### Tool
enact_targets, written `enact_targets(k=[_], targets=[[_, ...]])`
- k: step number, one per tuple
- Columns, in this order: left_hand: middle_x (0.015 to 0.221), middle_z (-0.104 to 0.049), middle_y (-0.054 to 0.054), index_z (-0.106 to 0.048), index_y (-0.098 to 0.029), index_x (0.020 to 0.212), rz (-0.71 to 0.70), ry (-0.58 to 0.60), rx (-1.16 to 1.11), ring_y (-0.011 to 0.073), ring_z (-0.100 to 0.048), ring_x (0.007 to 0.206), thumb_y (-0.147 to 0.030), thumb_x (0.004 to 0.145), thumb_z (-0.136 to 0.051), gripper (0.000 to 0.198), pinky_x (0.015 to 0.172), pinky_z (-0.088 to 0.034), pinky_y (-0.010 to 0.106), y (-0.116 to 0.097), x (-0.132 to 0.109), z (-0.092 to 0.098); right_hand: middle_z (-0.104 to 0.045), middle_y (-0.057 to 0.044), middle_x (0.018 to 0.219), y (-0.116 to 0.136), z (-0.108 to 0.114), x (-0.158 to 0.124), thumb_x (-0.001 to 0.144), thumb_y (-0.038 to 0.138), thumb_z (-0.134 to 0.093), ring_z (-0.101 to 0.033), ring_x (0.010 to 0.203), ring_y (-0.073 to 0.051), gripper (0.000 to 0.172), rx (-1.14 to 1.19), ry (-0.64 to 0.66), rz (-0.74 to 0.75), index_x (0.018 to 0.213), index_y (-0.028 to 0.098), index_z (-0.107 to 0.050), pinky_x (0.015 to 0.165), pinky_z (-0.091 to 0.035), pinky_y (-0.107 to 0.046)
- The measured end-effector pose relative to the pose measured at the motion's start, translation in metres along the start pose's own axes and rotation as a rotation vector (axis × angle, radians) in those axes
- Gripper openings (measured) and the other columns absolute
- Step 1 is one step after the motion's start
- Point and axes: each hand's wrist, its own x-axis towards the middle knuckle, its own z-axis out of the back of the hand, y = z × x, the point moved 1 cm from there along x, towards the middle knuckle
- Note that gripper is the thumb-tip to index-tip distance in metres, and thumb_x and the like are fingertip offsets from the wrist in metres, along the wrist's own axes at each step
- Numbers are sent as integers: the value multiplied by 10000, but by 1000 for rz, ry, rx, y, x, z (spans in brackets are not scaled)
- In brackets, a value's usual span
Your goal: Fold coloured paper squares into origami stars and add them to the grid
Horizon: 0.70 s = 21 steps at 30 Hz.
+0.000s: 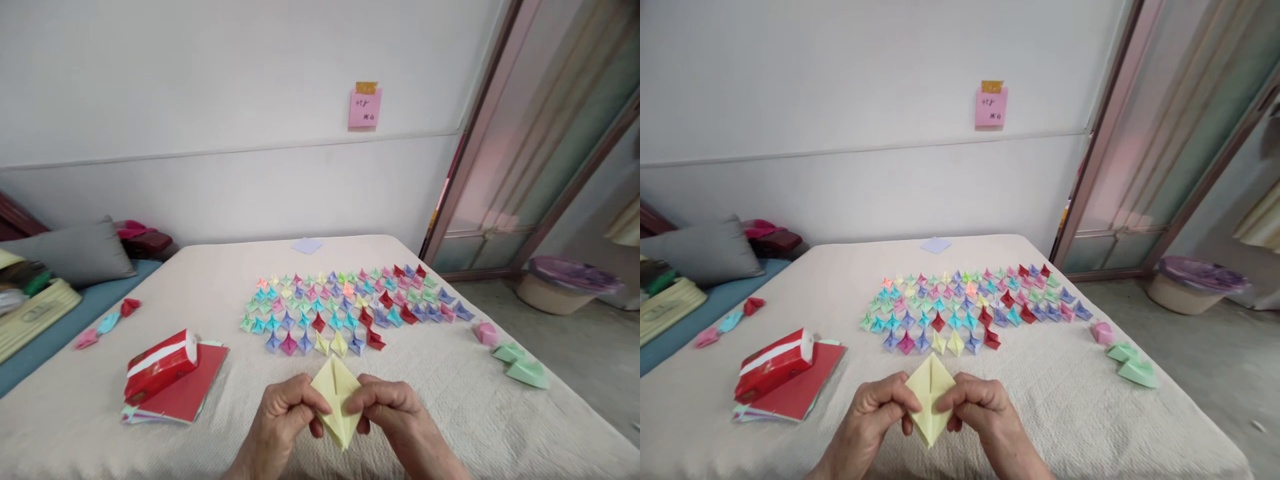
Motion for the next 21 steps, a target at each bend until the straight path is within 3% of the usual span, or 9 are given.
enact_targets(k=[16,21], targets=[[645,-655,8,-667,-167,695,54,-29,99,168,-606,679,-128,795,-457,236,675,-437,251,-8,3,-2,-483,-1,645,12,-4,1,638,108,-530,-480,655,-165,283,-272,10,-31,688,212,-788,623,-331,-300],[602,-570,-20,-610,-160,691,35,-14,163,132,-499,595,-144,711,-584,36,569,-371,216,-7,5,-5,-472,3,649,12,-6,2,632,106,-535,-472,656,-164,269,-284,18,-28,666,214,-780,616,-327,-288]])
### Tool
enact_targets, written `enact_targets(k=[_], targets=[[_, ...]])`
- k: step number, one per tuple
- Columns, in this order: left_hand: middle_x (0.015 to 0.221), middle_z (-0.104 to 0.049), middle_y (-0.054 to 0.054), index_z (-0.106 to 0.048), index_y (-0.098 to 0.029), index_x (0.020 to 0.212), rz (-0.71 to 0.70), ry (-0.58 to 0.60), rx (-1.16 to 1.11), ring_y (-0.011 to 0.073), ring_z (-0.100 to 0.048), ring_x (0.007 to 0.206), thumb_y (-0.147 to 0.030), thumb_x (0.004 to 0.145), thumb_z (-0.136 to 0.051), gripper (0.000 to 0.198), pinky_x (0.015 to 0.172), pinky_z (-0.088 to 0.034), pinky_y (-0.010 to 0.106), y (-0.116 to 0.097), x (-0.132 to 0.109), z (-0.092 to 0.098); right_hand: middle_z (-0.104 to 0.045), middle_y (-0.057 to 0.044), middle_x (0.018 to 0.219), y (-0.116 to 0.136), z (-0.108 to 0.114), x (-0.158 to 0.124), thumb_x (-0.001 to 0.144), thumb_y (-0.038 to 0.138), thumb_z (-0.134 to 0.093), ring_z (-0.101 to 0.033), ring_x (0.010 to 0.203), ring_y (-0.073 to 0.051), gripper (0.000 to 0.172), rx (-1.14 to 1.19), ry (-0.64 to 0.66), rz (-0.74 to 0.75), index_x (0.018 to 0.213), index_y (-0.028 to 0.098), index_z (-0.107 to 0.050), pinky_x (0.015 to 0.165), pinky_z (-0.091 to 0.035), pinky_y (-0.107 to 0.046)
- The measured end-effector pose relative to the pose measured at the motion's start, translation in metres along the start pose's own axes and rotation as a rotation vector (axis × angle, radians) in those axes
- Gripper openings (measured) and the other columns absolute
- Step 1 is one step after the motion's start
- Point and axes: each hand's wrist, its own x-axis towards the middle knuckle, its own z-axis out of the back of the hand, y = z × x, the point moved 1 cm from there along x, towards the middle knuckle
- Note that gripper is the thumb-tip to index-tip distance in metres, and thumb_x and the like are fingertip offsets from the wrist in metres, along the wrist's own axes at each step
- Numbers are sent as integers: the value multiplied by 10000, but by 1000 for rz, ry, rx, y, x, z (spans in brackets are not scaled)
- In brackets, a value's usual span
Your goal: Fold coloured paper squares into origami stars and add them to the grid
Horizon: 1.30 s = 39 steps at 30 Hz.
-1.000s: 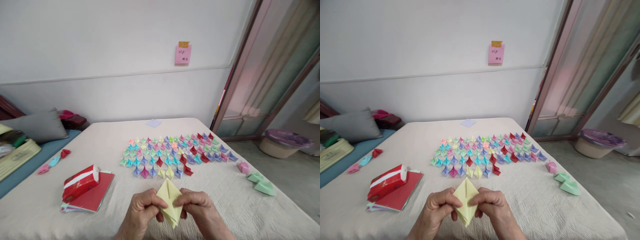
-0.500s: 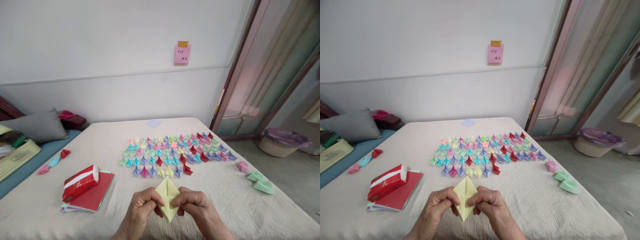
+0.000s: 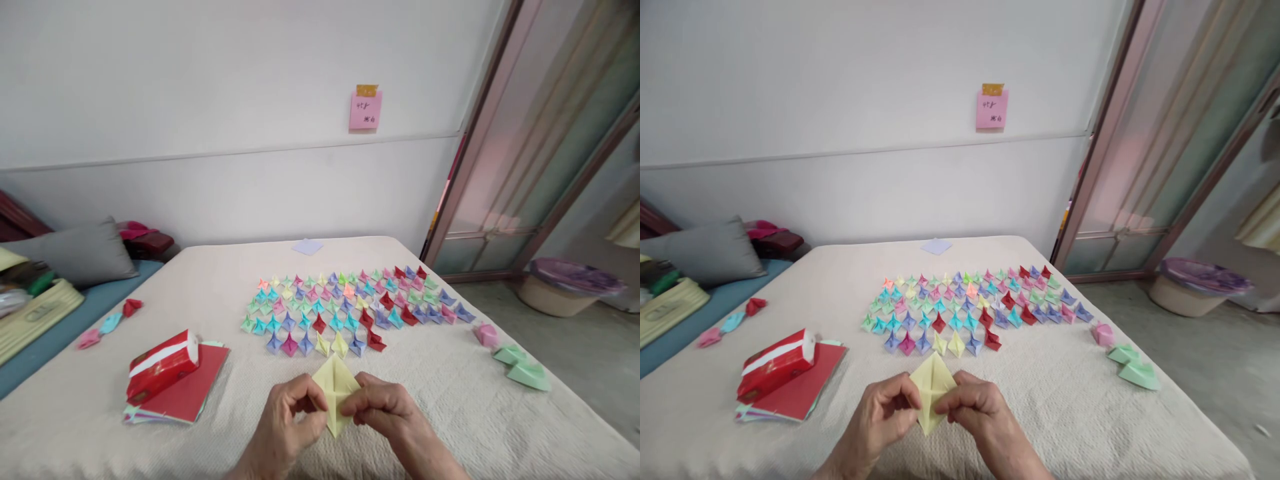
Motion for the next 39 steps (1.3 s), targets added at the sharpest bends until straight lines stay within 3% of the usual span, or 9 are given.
enact_targets(k=[7,11,15,19,21,25,29,32,39], targets=[[561,-456,-53,-507,-169,604,60,-88,-18,101,-401,558,-136,688,-629,152,530,-311,201,11,5,-6,-492,-1,683,1,-3,2,643,110,-533,-484,683,-176,223,-3,-24,17,637,201,-736,646,-350,-294],[552,-438,-61,-494,-175,608,59,-90,-42,99,-386,554,-94,667,-603,149,520,-292,202,15,6,-3,-606,-9,823,2,-7,3,591,127,-584,-534,772,-198,139,278,-68,70,699,214,-574,682,-389,-294],[555,-429,-62,-491,-175,617,81,-9,-21,97,-379,554,-77,652,-573,132,513,-275,206,12,5,-7,-644,-14,744,-1,-13,3,645,292,-691,-558,691,-188,208,420,-86,-81,808,202,-600,615,-389,-269],[568,-436,-53,-484,-170,599,72,76,4,98,-387,572,-81,653,-564,131,535,-288,214,11,3,-13,-639,-15,599,-15,-15,5,621,314,-738,-534,552,-147,192,412,8,-240,683,136,-700,567,-367,-251],[594,-469,-52,-505,-177,677,83,78,-76,101,-411,579,-92,655,-583,118,542,-308,213,14,4,-15,-634,-11,565,-21,-15,5,629,285,-739,-518,509,-126,162,419,-13,-255,637,126,-709,552,-361,-243],[770,-605,-26,-458,-234,1013,107,22,-366,137,-532,675,-140,622,-699,469,601,-387,228,24,7,-15,-634,-7,567,-24,-17,5,640,295,-750,-529,516,-130,165,435,-94,-200,669,135,-719,557,-382,-245],[704,-600,-14,-493,-183,807,173,-35,-392,126,-519,641,-262,632,-769,337,579,-371,214,34,10,-17,-591,10,551,-24,-24,4,634,326,-781,-493,510,-121,205,379,-156,-159,665,137,-710,532,-367,-240],[605,-529,-38,-498,-160,655,182,-133,-386,104,-453,586,-252,656,-747,265,563,-343,208,35,10,-19,-560,19,539,-28,-28,5,649,345,-779,-466,505,-110,226,376,-158,-139,676,130,-712,509,-347,-228],[491,-448,-43,-486,-160,559,170,-195,-386,101,-366,495,-293,791,-605,293,505,-303,230,32,7,-18,-648,-22,585,-34,-26,5,618,365,-790,-542,544,-135,256,460,-57,-220,691,129,-724,551,-387,-237]])
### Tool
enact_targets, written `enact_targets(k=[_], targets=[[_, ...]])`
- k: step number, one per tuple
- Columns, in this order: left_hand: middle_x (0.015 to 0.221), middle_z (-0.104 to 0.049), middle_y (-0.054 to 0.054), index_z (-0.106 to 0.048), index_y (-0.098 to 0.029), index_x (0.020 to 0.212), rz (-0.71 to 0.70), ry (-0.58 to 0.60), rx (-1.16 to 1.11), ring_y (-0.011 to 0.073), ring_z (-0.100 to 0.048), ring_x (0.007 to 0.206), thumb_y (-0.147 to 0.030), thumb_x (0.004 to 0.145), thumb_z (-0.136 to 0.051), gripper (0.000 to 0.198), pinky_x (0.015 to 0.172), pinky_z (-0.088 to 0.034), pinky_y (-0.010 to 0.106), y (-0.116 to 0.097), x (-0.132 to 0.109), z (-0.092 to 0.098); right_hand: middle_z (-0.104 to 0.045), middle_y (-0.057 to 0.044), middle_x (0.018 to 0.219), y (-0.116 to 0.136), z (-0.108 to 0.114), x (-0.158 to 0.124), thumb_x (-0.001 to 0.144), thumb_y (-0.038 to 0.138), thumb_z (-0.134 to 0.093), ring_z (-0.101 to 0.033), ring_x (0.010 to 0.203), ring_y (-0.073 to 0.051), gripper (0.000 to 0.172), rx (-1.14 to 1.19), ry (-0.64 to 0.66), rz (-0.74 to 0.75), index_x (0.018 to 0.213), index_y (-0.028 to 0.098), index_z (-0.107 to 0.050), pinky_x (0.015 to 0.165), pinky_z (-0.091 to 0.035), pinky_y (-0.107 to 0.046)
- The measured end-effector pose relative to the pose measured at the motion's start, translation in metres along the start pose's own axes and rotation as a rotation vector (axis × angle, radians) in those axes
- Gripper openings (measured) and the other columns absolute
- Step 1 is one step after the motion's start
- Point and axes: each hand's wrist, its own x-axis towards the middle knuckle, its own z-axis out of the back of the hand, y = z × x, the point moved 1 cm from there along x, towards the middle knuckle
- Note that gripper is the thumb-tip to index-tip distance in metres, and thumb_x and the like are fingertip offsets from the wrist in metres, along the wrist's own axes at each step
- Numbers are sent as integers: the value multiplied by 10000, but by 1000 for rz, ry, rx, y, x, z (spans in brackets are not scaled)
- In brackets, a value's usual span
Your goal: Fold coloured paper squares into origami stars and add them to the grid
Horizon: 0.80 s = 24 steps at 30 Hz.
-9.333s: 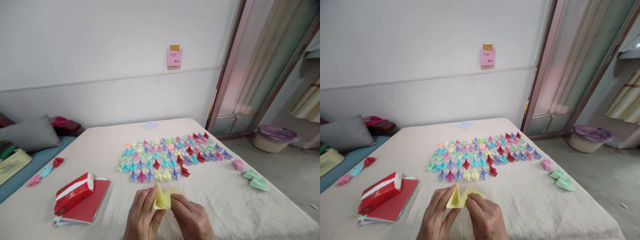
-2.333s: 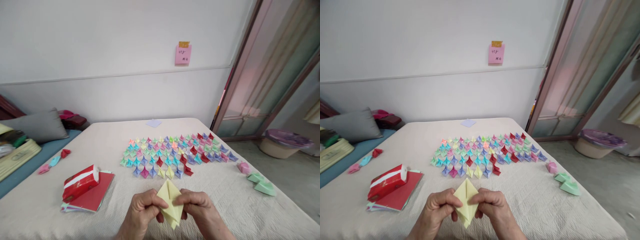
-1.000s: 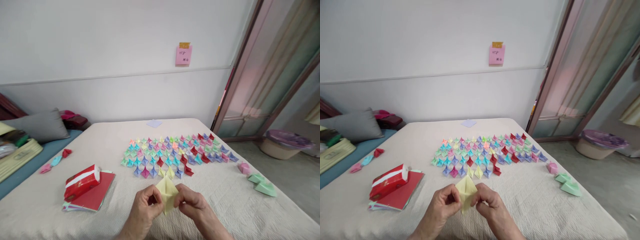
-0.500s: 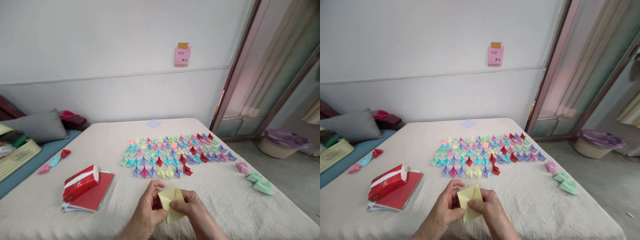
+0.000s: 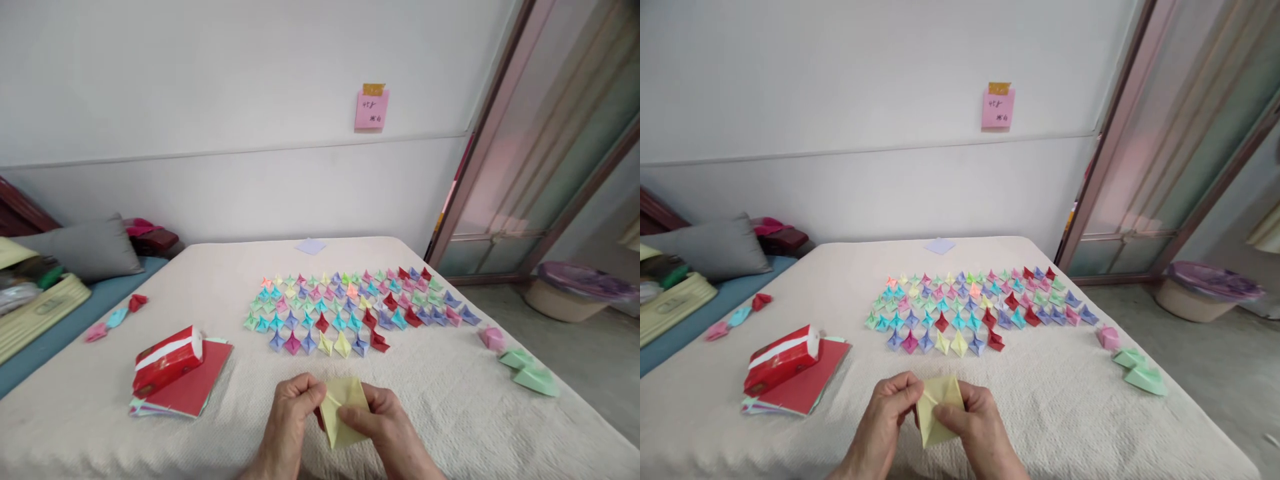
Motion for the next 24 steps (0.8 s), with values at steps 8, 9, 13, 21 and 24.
enact_targets(k=[8,9,13,21,24], targets=[[575,-477,-38,-558,-148,674,27,51,33,113,-430,567,-370,780,-650,262,546,-340,226,-1,0,-3,-657,-24,569,2,-1,2,627,361,-782,-538,510,-131,254,-9,-123,48,703,124,-730,540,-379,-239],[608,-516,-22,-593,-134,713,34,95,52,126,-462,605,-352,756,-676,237,577,-362,234,-1,0,-4,-648,-17,557,3,0,2,633,360,-778,-533,504,-130,247,-17,-145,65,693,128,-721,536,-377,-241],[639,-589,24,-643,-99,707,39,118,116,146,-489,627,-282,731,-671,187,590,-381,251,0,0,-4,-572,8,480,6,3,5,610,440,-770,-476,452,-122,316,-152,-193,99,628,139,-673,470,-343,-237],[656,-584,2,-595,-146,717,-69,10,108,142,-484,641,-315,790,-609,185,620,-389,249,0,3,-3,-558,15,518,9,-2,5,625,482,-749,-491,472,-120,358,-275,-176,188,641,161,-590,454,-390,-231],[652,-564,-11,-571,-153,711,-67,-8,62,125,-462,621,-273,791,-619,151,603,-378,238,-3,3,-1,-610,6,578,10,-4,1,649,461,-752,-521,469,-122,364,-241,-83,176,770,170,-571,435,-400,-221]])
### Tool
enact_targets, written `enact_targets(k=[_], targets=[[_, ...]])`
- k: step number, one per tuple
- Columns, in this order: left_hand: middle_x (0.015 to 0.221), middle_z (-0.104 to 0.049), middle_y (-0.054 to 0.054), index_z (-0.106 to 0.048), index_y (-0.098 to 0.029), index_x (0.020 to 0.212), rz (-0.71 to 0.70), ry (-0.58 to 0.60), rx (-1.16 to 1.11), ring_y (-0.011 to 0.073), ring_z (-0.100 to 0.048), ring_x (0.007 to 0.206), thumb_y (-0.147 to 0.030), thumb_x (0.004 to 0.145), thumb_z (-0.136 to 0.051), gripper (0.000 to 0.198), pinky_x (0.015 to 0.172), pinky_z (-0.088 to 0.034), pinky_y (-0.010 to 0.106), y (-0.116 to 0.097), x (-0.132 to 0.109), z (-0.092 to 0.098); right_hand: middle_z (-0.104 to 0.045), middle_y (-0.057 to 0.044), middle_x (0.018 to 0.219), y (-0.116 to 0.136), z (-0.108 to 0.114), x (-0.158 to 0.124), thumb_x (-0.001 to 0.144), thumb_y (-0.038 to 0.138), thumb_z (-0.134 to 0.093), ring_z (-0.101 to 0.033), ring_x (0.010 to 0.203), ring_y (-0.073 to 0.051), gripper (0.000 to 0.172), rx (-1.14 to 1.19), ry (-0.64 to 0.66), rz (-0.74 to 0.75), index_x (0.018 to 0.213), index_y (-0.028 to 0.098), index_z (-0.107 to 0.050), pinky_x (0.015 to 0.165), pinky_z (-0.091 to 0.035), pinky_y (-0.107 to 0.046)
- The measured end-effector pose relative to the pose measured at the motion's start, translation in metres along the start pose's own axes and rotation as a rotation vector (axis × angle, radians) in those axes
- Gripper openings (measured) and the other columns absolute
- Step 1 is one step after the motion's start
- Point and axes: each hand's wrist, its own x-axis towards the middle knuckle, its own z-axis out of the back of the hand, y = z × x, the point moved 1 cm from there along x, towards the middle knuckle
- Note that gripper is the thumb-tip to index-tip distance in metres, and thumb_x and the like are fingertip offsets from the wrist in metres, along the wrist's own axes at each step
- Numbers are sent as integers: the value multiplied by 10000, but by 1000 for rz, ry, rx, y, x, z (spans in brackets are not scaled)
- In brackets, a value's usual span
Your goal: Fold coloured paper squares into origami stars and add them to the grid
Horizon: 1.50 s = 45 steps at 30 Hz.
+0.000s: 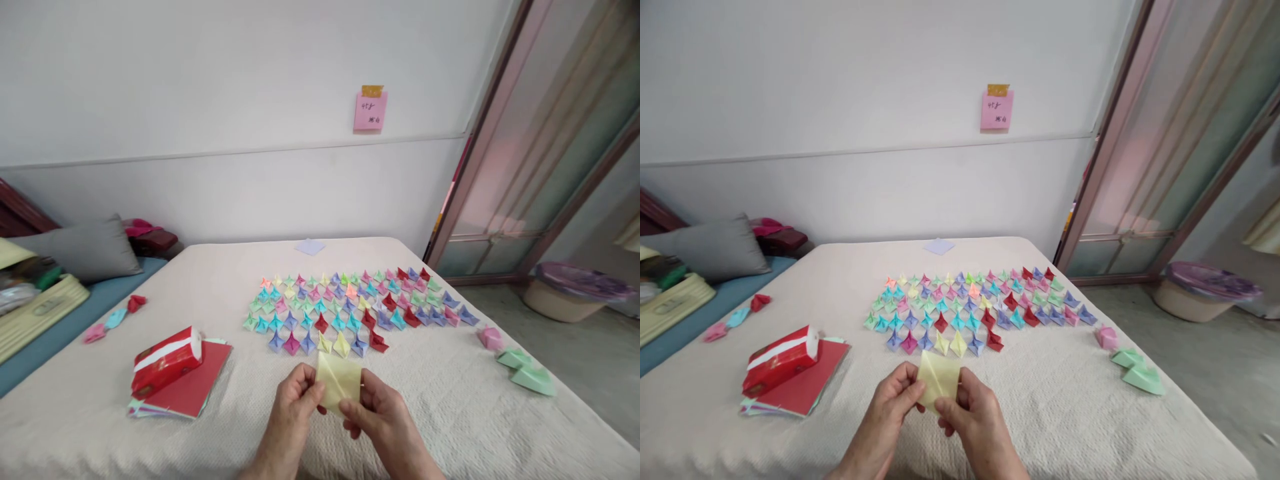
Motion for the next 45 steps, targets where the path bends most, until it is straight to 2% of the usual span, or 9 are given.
enact_targets(k=[3,6,8,12,15,20,25,31,45], targets=[[696,-581,-3,-577,-150,764,26,-3,-68,116,-477,640,-225,801,-616,93,609,-372,227,-7,1,6,-571,46,476,4,8,-2,763,484,-662,-474,396,-111,362,-49,30,33,926,172,-578,416,-375,-217],[718,-596,-3,-569,-172,895,99,60,-204,120,-525,655,-168,779,-634,133,610,-368,225,-14,0,13,-637,15,576,10,25,-1,893,443,-523,-589,571,-157,300,-93,-103,171,1080,214,-574,615,-479,-279],[700,-585,-15,-552,-192,974,177,143,-295,118,-539,630,-117,743,-649,262,593,-364,222,-16,-1,16,-705,-54,941,13,34,0,850,371,-616,-630,930,-217,327,-133,-133,263,1159,276,-573,813,-482,-335],[669,-547,-24,-567,-178,950,328,288,-398,100,-521,573,-32,677,-633,317,572,-364,219,-12,-5,11,-418,-35,1461,15,33,-4,764,286,-730,-332,1354,-282,275,-208,84,305,1032,334,-690,1072,-304,-430],[664,-549,-16,-579,-169,893,412,345,-427,90,-499,538,-25,658,-624,279,562,-369,220,-7,-7,3,-480,-32,1411,16,23,-9,712,311,-782,-374,1323,-302,53,-221,189,265,757,294,-760,1095,-251,-449],[710,-555,6,-633,-131,812,348,307,-254,99,-501,605,-166,741,-657,83,606,-386,224,-12,-8,0,-670,-59,1029,19,17,-7,706,362,-768,-577,1022,-259,128,-114,137,184,682,238,-752,860,-439,-344],[742,-563,28,-673,-108,873,187,296,-45,93,-435,584,-507,815,-583,413,510,-298,202,-25,-7,8,-552,27,547,12,16,-3,700,320,-710,-480,517,-119,173,-27,116,-84,655,156,-673,519,-360,-228],[522,-477,-42,-621,-127,657,135,216,242,82,-401,466,-326,746,-682,226,455,-281,201,-13,-7,5,-534,44,529,6,12,-3,678,193,-645,-472,480,-100,70,-125,94,-116,630,160,-606,467,-332,-207],[547,-606,5,-756,-146,804,-3,113,47,118,-528,497,-173,771,-605,157,505,-407,227,-17,-9,10,-590,17,559,10,23,-4,697,130,-633,-515,531,-115,126,69,12,55,690,175,-750,543,-385,-237]])
